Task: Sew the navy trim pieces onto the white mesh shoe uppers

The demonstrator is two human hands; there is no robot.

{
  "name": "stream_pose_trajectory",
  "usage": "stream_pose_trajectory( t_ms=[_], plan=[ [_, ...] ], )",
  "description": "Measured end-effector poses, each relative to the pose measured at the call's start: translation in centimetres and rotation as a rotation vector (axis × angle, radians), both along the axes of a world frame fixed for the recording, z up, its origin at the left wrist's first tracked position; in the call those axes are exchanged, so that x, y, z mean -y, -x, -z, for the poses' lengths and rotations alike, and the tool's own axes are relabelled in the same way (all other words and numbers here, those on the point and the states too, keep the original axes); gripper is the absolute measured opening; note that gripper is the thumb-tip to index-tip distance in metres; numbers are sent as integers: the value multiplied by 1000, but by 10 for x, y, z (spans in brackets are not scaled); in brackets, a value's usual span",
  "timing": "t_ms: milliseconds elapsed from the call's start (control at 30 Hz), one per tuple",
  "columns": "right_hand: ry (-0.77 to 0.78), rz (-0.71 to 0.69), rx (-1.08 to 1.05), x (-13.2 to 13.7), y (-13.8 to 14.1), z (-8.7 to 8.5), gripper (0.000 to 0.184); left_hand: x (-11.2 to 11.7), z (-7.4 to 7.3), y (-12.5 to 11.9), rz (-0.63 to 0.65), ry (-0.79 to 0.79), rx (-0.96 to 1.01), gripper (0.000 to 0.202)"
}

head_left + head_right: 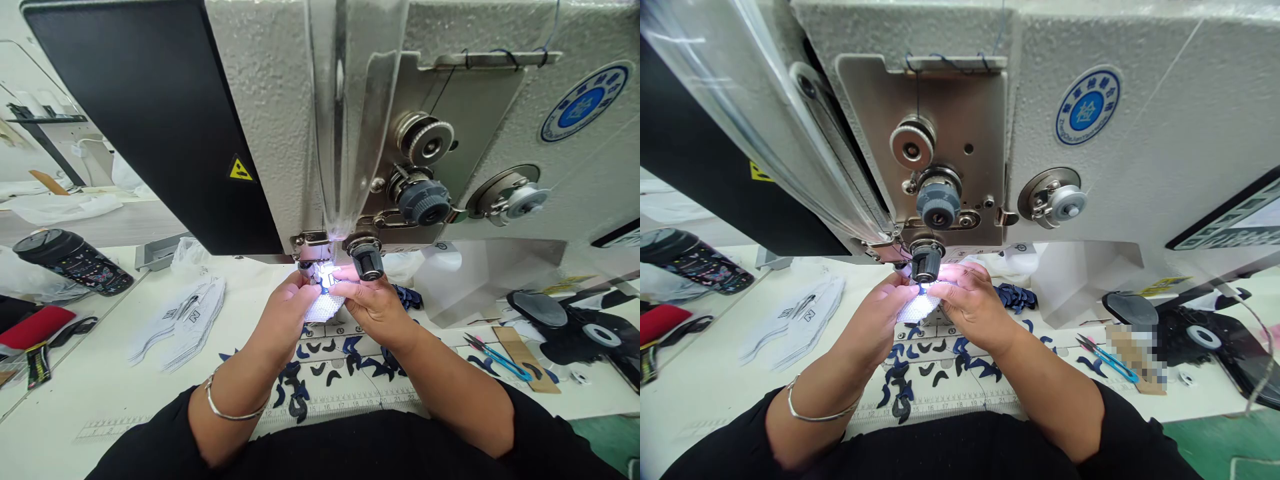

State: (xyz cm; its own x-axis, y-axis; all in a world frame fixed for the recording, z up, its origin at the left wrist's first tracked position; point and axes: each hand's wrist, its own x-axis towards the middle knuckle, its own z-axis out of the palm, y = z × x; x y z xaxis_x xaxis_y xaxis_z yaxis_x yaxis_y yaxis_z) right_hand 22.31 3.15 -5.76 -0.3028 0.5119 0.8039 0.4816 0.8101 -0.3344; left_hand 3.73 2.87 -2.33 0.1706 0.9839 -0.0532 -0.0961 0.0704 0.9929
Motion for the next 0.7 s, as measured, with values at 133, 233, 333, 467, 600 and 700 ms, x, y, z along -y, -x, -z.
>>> stream_pose_trajectory(
  t_ms=[133,233,333,467,600,700],
  plan=[
    [7,2,-2,0,0,-1,21,-1,1,0,5,-6,-10,18],
    [2,6,6,0,0,-2,21,-1,0,0,5,-4,-21,19],
    [-11,18,13,0,0,-3,20,-2,-1,1,13,1,-23,21],
    [-16,21,14,0,-1,-5,19,-7,-5,6,5,77,-42,17],
    [17,1,27,-1,-2,-9,20,-11,-12,8,28,126,-34,21],
    [2,8,38,-3,-3,-12,20,-11,-13,6,8,141,-11,23]
  ],
)
